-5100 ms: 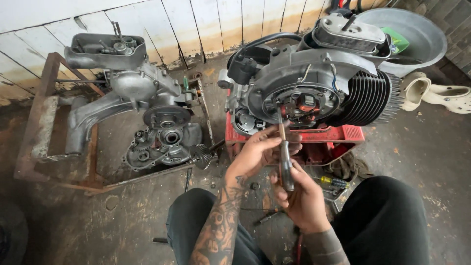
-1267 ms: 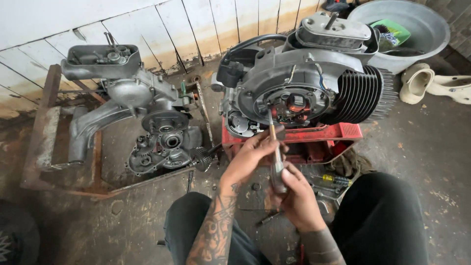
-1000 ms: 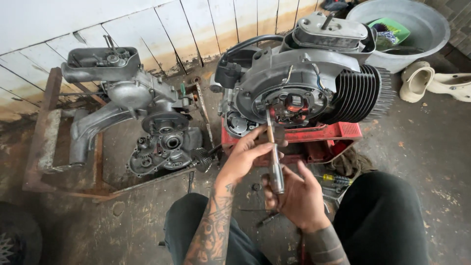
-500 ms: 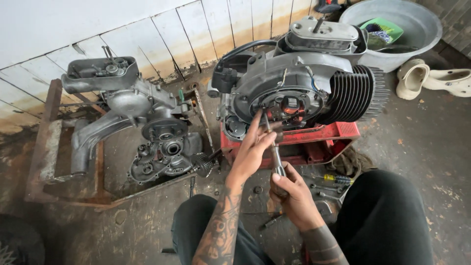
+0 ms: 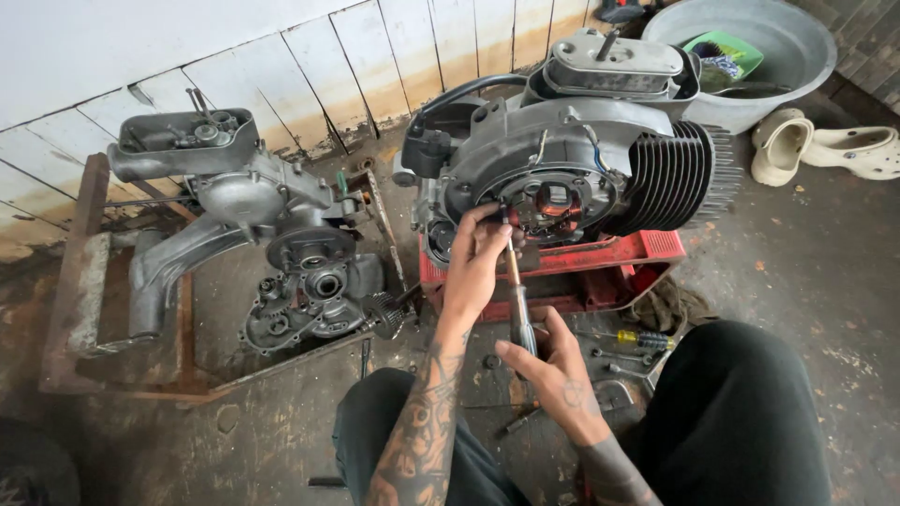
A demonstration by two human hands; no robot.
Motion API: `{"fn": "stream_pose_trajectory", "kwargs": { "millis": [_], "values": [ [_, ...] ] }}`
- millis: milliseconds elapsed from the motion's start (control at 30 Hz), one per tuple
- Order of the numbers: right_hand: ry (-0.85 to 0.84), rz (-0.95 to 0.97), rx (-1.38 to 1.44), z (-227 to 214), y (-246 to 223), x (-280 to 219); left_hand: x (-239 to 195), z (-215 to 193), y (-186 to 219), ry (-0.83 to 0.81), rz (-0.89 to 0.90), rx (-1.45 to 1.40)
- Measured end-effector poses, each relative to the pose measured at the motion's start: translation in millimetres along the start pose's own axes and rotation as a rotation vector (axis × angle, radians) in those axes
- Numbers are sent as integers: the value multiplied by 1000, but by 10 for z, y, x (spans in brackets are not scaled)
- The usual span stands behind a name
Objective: The person is sitting on the floor and using a T-handle wrench to tighten bolts on a disassembled motorcycle engine. The engine is placed on a red stand, and the person works on the stator area, occasionally adjusting their grip and position.
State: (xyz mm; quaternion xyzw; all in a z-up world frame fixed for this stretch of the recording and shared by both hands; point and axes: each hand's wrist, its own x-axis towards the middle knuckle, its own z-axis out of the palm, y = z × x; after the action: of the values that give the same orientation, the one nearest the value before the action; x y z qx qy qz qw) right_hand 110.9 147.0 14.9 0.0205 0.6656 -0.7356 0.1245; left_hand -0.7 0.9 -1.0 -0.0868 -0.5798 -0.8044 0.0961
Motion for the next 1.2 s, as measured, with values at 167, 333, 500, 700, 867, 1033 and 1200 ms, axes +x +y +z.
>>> {"fn": "stream_pose_trajectory", "kwargs": {
  "millis": [167, 333, 500, 700, 867, 1033, 1200],
  "values": [
    [-28, -4, 5, -20, 15, -5, -1, 41, -66, 38, 52, -27],
    [-50, 17, 45, -62, 93, -35, -47, 39, -6, 73, 63, -52],
    [-66, -13, -192, -124, 123, -123, -185, 100, 106, 197, -41, -44],
    [-23, -133, -335, -355, 508, -243, -394, 417, 124, 35, -18, -69],
    [42, -156, -371, -638, 665, -246, -398, 670, -99, -19, -62, -35],
    [112, -166, -403, -886, 748, -255, -363, 866, -324, -34, -38, 7],
    [-9, -188, -509, -1090, 804, -225, -370, 1019, -708, -95, -31, 126]
  ]
}}
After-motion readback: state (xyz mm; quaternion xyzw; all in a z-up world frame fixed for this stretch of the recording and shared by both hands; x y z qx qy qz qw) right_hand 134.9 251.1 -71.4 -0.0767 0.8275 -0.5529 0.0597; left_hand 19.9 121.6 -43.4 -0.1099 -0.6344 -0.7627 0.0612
